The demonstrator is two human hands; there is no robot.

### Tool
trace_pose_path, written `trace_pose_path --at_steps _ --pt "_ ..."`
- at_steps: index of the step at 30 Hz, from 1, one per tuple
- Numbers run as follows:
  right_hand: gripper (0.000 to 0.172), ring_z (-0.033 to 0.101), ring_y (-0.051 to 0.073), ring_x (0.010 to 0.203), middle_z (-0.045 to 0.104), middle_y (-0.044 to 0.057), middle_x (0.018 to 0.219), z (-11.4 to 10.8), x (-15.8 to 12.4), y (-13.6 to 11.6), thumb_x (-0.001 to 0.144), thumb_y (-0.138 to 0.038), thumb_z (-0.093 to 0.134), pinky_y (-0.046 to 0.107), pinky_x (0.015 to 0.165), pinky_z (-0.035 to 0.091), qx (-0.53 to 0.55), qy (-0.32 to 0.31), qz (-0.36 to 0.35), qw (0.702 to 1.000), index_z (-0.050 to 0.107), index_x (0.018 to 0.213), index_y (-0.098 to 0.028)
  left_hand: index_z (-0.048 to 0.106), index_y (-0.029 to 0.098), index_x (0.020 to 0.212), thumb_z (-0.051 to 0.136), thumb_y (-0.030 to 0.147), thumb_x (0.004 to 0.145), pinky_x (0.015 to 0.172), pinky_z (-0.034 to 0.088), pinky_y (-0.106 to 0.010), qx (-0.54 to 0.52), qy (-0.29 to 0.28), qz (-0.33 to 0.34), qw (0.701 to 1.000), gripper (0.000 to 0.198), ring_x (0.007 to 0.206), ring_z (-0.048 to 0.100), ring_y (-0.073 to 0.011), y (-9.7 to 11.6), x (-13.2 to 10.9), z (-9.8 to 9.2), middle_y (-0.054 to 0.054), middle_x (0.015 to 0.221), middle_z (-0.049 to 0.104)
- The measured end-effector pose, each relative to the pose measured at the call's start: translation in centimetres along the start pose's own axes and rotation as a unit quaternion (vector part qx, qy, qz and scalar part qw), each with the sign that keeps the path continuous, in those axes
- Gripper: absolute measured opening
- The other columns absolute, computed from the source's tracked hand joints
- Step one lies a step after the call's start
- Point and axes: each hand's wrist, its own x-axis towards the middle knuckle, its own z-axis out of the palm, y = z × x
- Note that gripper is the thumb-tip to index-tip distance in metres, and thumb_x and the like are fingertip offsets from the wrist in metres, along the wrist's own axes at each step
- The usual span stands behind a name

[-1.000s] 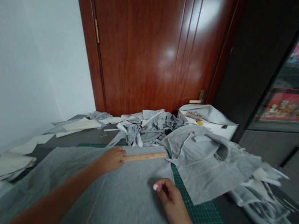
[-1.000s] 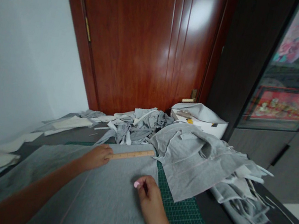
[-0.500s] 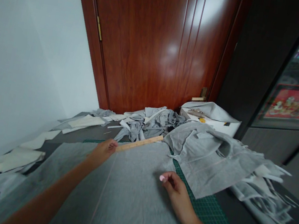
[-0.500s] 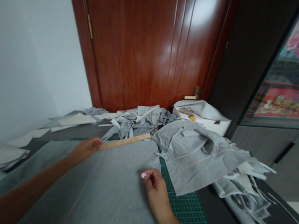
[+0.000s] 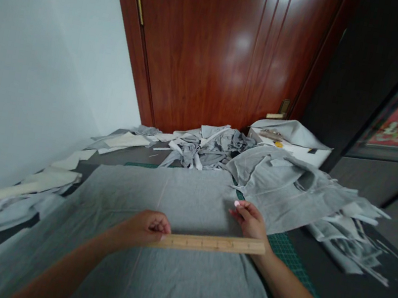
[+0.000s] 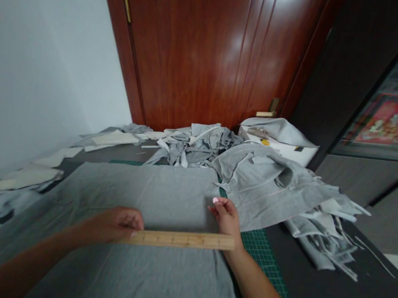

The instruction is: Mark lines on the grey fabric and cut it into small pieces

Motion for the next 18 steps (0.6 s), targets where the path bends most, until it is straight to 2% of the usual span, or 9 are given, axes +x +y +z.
trace_pose_path --at_steps 3,8,13,18 --pt "0.029 0.056 0.015 0.071 0.062 -0.001 0.073 0.0 -0.1 -0.2 0.049 -0.039 0.085 0.034 0.075 0.053 -0.011 -0.016 -0.004 1.000 0.068 0.063 -0.021 0.060 0.018 0.077 0.055 0.036 0.065 0.058 0.037 -0.022 0.014 -0.045 -0.007 0.999 0.022 0.063 0.052 -0.0128 0.2 -1.2 1.3 0.002 0.068 0.058" --pt "0.030 0.055 0.014 0.068 0.062 -0.001 0.071 -0.1 -0.1 -0.4 0.047 -0.038 0.086 0.034 0.077 0.054 -0.014 -0.032 0.005 0.999 0.068 0.063 -0.021 0.060 0.018 0.077 0.052 0.032 0.064 0.058 0.037 -0.022 0.043 -0.053 -0.030 0.997 0.021 0.064 0.052 -0.0133 -0.3 -2.6 1.9 0.003 0.068 0.057" --pt "0.027 0.056 0.014 0.070 0.062 -0.001 0.073 -0.2 -0.1 -0.5 0.050 -0.037 0.084 0.035 0.080 0.053 -0.025 -0.040 0.007 0.999 0.068 0.064 -0.020 0.061 0.020 0.076 0.050 0.029 0.067 0.058 0.038 -0.023 0.076 -0.038 -0.025 0.996 0.018 0.065 0.054 -0.0148 -1.0 -3.7 2.2 0.003 0.069 0.059" --pt "0.028 0.057 0.015 0.071 0.061 0.000 0.072 -0.3 -0.1 -0.5 0.052 -0.039 0.083 0.038 0.081 0.053 -0.046 -0.047 -0.002 0.998 0.067 0.065 -0.021 0.061 0.020 0.076 0.047 0.022 0.069 0.062 0.040 -0.025 0.141 0.005 -0.021 0.990 0.016 0.070 0.057 -0.0165 -1.1 -4.3 3.5 0.001 0.073 0.062"
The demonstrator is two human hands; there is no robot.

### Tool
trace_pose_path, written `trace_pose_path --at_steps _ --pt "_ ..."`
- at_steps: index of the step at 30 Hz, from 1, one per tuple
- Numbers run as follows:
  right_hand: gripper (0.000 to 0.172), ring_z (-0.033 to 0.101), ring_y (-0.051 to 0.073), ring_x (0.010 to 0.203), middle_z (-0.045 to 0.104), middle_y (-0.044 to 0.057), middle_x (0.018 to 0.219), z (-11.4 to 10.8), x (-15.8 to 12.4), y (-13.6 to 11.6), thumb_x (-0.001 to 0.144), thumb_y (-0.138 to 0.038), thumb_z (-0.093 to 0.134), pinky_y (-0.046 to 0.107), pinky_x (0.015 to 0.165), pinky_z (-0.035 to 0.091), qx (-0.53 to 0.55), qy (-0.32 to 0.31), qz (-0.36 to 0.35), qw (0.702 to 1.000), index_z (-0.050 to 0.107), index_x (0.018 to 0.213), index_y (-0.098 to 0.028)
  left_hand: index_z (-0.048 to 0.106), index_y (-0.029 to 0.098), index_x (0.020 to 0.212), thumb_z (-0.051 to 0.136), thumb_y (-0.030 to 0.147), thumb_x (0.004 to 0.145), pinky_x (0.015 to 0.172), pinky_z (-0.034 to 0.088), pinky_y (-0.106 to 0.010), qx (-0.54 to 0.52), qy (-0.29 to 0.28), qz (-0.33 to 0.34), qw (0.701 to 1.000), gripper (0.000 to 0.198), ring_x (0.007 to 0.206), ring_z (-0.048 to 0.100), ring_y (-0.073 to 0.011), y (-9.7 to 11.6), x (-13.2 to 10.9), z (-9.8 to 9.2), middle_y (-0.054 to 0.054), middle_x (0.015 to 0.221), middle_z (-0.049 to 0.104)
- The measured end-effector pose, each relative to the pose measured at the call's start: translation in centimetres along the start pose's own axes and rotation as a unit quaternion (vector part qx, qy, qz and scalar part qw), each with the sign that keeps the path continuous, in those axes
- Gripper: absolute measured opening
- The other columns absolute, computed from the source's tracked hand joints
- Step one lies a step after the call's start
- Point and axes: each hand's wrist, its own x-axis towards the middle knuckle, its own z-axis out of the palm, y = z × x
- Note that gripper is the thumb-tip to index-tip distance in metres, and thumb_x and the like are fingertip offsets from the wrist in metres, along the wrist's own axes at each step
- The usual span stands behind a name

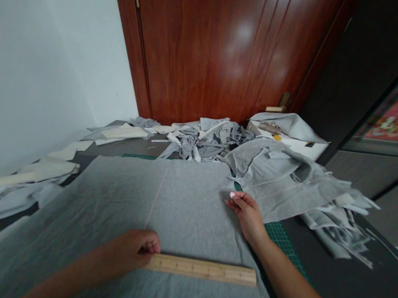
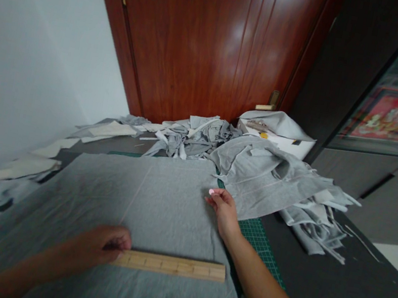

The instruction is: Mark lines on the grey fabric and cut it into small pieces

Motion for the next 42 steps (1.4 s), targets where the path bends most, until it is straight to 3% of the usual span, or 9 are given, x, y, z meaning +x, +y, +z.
trace_pose_path --at_steps 4,7,12,19,26,31,42 --pt "0.028 0.057 0.015 0.072 0.062 -0.001 0.074 0.0 0.0 0.0 0.051 -0.038 0.084 0.036 0.081 0.052 0.004 0.003 0.006 1.000 0.067 0.065 -0.020 0.058 0.020 0.077 0.045 0.019 0.073 0.068 0.042 -0.027 0.073 0.043 0.022 0.996 0.013 0.077 0.056 -0.0164 1.0 -0.3 1.2 -0.001 0.084 0.062" --pt "0.029 0.057 0.014 0.072 0.061 -0.001 0.073 0.1 0.0 0.0 0.050 -0.038 0.084 0.034 0.079 0.052 0.012 0.007 0.012 1.000 0.067 0.065 -0.020 0.060 0.021 0.086 0.045 0.018 0.076 0.082 0.044 -0.032 0.104 0.081 0.052 0.990 0.019 0.092 0.056 -0.0191 1.2 -0.5 1.4 -0.003 0.098 0.062" --pt "0.029 0.057 0.014 0.073 0.061 -0.001 0.074 0.1 -0.1 0.0 0.050 -0.037 0.084 0.033 0.080 0.052 0.009 0.003 0.014 1.000 0.067 0.065 -0.020 0.062 0.022 0.100 0.040 0.019 0.083 0.094 0.042 -0.038 0.106 0.151 0.055 0.981 0.028 0.103 0.054 -0.0213 -1.0 -1.2 0.5 -0.005 0.105 0.061" --pt "0.031 0.057 0.016 0.074 0.062 0.000 0.074 0.0 -0.1 0.1 0.051 -0.042 0.084 0.036 0.080 0.052 -0.011 0.001 0.008 1.000 0.067 0.066 -0.020 0.062 0.024 0.098 0.057 0.021 0.071 0.095 0.042 -0.040 0.109 0.128 0.008 0.986 0.027 0.106 0.053 -0.0247 -2.8 -3.6 0.1 -0.004 0.107 0.061" --pt "0.028 0.057 0.016 0.075 0.062 0.000 0.074 0.0 -0.1 0.0 0.054 -0.039 0.083 0.036 0.081 0.051 -0.018 -0.002 0.001 1.000 0.067 0.067 -0.020 0.061 0.023 0.091 0.053 0.027 0.078 0.088 0.044 -0.036 0.119 0.139 0.016 0.983 0.015 0.097 0.055 -0.0231 -3.6 -4.0 1.3 -0.004 0.100 0.061" --pt "0.028 0.057 0.015 0.073 0.062 -0.001 0.072 0.1 -0.1 -0.1 0.051 -0.037 0.084 0.035 0.081 0.051 0.000 0.005 0.013 1.000 0.067 0.066 -0.020 0.062 0.024 0.093 0.054 0.030 0.080 0.087 0.045 -0.034 0.119 0.154 0.032 0.980 0.016 0.096 0.056 -0.0225 -4.4 -4.0 1.8 -0.003 0.100 0.061" --pt "0.028 0.057 0.014 0.072 0.061 -0.002 0.072 0.0 -0.1 -0.1 0.054 -0.038 0.082 0.035 0.081 0.052 -0.002 -0.006 0.008 1.000 0.066 0.066 -0.020 0.063 0.025 0.093 0.054 0.032 0.080 0.086 0.047 -0.037 0.094 0.157 0.012 0.983 0.017 0.094 0.057 -0.0237 -4.0 -4.3 2.1 -0.004 0.099 0.062"
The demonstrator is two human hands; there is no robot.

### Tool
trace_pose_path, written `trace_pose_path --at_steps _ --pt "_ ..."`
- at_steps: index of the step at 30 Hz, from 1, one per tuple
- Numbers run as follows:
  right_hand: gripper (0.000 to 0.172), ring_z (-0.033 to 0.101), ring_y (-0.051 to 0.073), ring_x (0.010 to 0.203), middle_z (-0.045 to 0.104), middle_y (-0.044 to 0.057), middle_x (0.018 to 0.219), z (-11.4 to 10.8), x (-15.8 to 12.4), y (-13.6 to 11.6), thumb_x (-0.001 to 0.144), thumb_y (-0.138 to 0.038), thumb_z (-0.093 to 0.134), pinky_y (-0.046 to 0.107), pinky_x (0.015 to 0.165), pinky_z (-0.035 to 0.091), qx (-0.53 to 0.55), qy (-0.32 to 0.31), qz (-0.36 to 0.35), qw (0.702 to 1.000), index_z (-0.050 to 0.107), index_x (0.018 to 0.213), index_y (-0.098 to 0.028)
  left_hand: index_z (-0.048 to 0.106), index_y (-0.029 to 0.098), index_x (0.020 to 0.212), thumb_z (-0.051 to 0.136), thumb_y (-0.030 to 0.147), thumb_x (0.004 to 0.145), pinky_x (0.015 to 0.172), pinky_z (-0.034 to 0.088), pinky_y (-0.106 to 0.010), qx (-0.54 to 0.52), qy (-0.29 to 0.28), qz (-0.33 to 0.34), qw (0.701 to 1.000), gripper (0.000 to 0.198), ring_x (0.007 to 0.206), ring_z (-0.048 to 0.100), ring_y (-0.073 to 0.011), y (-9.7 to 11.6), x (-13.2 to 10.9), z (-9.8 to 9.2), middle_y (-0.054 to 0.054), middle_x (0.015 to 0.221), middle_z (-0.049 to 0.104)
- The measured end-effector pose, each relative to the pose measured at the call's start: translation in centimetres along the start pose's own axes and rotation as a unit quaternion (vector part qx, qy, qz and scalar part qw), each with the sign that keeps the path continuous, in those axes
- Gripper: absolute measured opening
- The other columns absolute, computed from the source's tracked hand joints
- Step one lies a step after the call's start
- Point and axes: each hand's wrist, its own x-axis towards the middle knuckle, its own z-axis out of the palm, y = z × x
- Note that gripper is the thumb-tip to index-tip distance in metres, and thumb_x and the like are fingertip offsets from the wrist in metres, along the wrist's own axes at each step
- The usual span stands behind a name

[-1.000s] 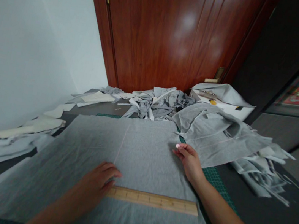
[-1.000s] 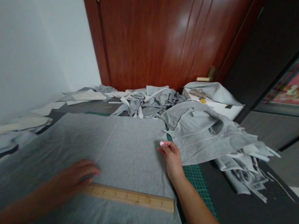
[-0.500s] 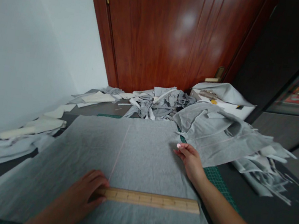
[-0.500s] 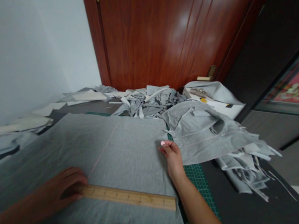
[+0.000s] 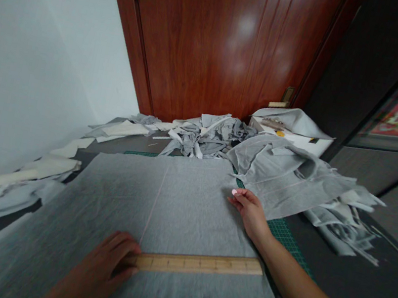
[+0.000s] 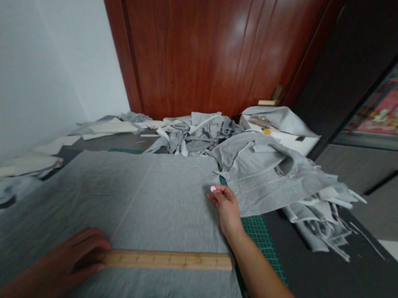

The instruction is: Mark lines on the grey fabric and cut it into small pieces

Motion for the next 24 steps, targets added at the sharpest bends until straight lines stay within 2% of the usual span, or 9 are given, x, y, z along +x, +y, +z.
trace_pose_path --at_steps 7,12,15,17,19,21,24 --pt "0.029 0.057 0.014 0.072 0.061 -0.002 0.072 0.1 0.0 0.1 0.050 -0.038 0.084 0.035 0.080 0.052 0.011 0.018 0.002 1.000 0.066 0.064 -0.020 0.062 0.025 0.093 0.054 0.033 0.079 0.088 0.047 -0.038 -0.002 0.021 0.003 1.000 0.017 0.096 0.057 -0.0244 -0.1 -0.1 1.2 -0.004 0.100 0.062" --pt "0.030 0.056 0.016 0.074 0.061 -0.001 0.074 0.1 -0.1 0.2 0.053 -0.040 0.082 0.036 0.080 0.050 -0.016 0.006 -0.005 1.000 0.065 0.067 -0.020 0.062 0.025 0.100 0.061 0.034 0.073 0.092 0.046 -0.041 -0.019 0.055 -0.025 0.998 0.029 0.101 0.057 -0.0271 -0.8 0.0 0.2 -0.006 0.107 0.062" --pt "0.028 0.055 0.016 0.073 0.060 -0.001 0.073 0.4 -0.6 0.0 0.061 -0.043 0.077 0.033 0.076 0.048 -0.097 -0.006 -0.048 0.994 0.064 0.070 -0.020 0.063 0.023 0.096 0.062 0.034 0.071 0.089 0.048 -0.041 -0.025 0.060 -0.043 0.997 0.027 0.099 0.059 -0.0278 -1.3 0.2 -0.9 -0.006 0.103 0.064" --pt "0.022 0.054 0.017 0.072 0.060 -0.001 0.073 1.0 -1.3 -0.4 0.070 -0.042 0.071 0.030 0.072 0.045 -0.184 -0.040 -0.094 0.978 0.064 0.075 -0.021 0.063 0.023 0.092 0.061 0.032 0.073 0.087 0.049 -0.041 -0.013 0.064 -0.038 0.997 0.022 0.097 0.060 -0.0270 -1.1 0.1 -1.2 -0.006 0.100 0.064" --pt "0.017 0.055 0.017 0.074 0.061 0.000 0.077 2.0 -2.2 -0.9 0.079 -0.038 0.063 0.028 0.070 0.043 -0.254 -0.099 -0.129 0.953 0.064 0.081 -0.022 0.063 0.024 0.090 0.058 0.030 0.077 0.086 0.051 -0.039 0.006 0.058 -0.008 0.998 0.015 0.094 0.061 -0.0248 -0.3 -0.5 -0.9 -0.005 0.098 0.064" --pt "0.015 0.056 0.017 0.079 0.062 0.001 0.083 3.3 -2.9 -1.3 0.083 -0.034 0.058 0.028 0.072 0.042 -0.288 -0.160 -0.142 0.934 0.065 0.088 -0.022 0.064 0.026 0.095 0.055 0.028 0.082 0.086 0.052 -0.035 0.027 0.051 0.050 0.997 0.016 0.095 0.062 -0.0220 0.9 -1.2 0.0 -0.004 0.102 0.065" --pt "0.014 0.054 0.015 0.077 0.059 0.001 0.082 5.3 -3.3 -1.1 0.084 -0.030 0.056 0.026 0.070 0.041 -0.294 -0.223 -0.128 0.921 0.063 0.091 -0.021 0.057 0.028 0.120 0.047 0.018 0.087 0.093 0.050 -0.031 0.072 0.076 0.164 0.981 0.035 0.107 0.059 -0.0191 2.9 -1.8 1.6 -0.003 0.117 0.062"
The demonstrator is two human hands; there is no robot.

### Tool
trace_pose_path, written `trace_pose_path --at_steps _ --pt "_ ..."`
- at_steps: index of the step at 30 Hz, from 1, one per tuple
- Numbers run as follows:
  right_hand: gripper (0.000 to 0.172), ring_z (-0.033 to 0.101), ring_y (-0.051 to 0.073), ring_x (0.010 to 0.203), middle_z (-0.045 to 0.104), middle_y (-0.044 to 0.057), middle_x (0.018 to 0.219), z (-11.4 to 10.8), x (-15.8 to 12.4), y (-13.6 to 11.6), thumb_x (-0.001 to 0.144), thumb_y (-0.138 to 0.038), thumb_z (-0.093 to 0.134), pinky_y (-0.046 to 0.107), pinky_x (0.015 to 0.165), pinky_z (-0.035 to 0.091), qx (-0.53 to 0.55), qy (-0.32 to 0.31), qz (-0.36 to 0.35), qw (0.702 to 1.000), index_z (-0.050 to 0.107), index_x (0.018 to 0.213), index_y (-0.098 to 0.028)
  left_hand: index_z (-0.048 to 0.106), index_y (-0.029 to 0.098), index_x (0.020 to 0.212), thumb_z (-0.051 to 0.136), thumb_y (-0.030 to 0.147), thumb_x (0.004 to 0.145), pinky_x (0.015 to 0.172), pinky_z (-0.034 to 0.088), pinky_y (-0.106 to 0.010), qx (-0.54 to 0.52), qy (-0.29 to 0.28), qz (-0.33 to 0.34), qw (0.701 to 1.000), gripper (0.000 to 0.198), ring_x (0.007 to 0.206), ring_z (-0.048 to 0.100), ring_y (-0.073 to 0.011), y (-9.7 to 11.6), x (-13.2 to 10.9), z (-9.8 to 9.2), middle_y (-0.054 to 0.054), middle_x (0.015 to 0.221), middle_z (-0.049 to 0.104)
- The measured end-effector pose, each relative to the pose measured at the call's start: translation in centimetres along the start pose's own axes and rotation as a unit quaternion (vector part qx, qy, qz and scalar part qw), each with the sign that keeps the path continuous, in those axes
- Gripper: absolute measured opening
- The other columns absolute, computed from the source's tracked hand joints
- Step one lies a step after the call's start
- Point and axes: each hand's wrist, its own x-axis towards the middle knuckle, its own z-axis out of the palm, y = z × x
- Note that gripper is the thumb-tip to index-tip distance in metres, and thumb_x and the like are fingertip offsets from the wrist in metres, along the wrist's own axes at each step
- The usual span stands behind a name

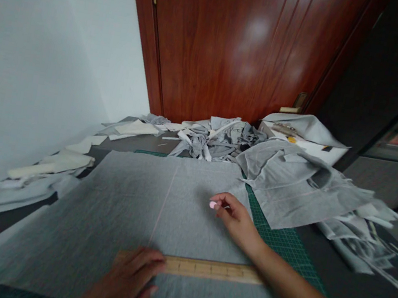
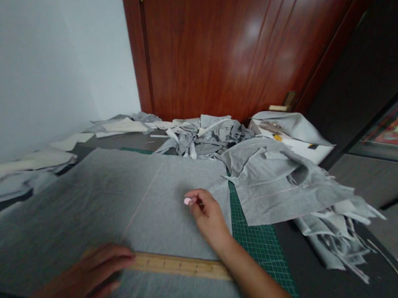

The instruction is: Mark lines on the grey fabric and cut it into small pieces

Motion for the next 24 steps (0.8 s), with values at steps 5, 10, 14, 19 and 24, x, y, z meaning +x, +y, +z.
trace_pose_path --at_steps 5,10,14,19,24 --pt "0.010 0.051 0.013 0.072 0.054 -0.001 0.075 2.4 0.9 0.0 0.081 -0.023 0.058 0.024 0.066 0.039 -0.011 -0.106 0.022 0.994 0.063 0.088 -0.018 0.056 0.023 0.122 0.042 0.007 0.088 0.089 0.051 -0.026 0.061 0.051 0.070 0.994 0.040 0.103 0.059 -0.0157 0.7 1.3 1.2 -0.002 0.111 0.064" --pt "0.005 0.051 0.012 0.071 0.057 -0.001 0.075 3.2 0.8 0.2 0.081 -0.019 0.058 0.024 0.066 0.039 -0.036 -0.165 0.034 0.985 0.062 0.083 -0.018 0.060 0.022 0.112 0.043 0.012 0.091 0.083 0.053 -0.026 0.070 0.078 0.063 0.992 0.029 0.096 0.061 -0.0157 0.2 2.2 1.4 -0.002 0.102 0.064" --pt "0.003 0.050 0.011 0.065 0.055 -0.002 0.072 3.0 1.2 1.0 0.079 -0.017 0.060 0.023 0.062 0.039 0.007 -0.185 0.090 0.979 0.061 0.082 -0.017 0.061 0.020 0.110 0.040 0.012 0.093 0.084 0.053 -0.025 0.069 0.091 0.076 0.990 0.028 0.096 0.060 -0.0154 0.8 2.2 1.5 -0.003 0.100 0.063" --pt "0.006 0.048 0.010 0.060 0.053 -0.004 0.069 3.6 1.3 0.6 0.078 -0.012 0.060 0.022 0.059 0.038 0.012 -0.193 0.108 0.975 0.061 0.082 -0.016 0.061 0.019 0.111 0.037 0.014 0.094 0.089 0.052 -0.025 0.087 0.115 0.080 0.986 0.030 0.099 0.060 -0.0154 1.4 1.6 1.6 -0.004 0.106 0.063" --pt "0.009 0.050 0.009 0.063 0.055 -0.003 0.067 6.3 0.6 -1.9 0.078 -0.008 0.059 0.020 0.059 0.038 -0.034 -0.245 0.062 0.967 0.065 0.078 -0.016 0.063 0.018 0.110 0.035 0.005 0.089 0.090 0.052 -0.023 0.127 0.137 0.124 0.975 0.038 0.100 0.060 -0.0145 0.2 0.0 1.1 -0.004 0.106 0.066"
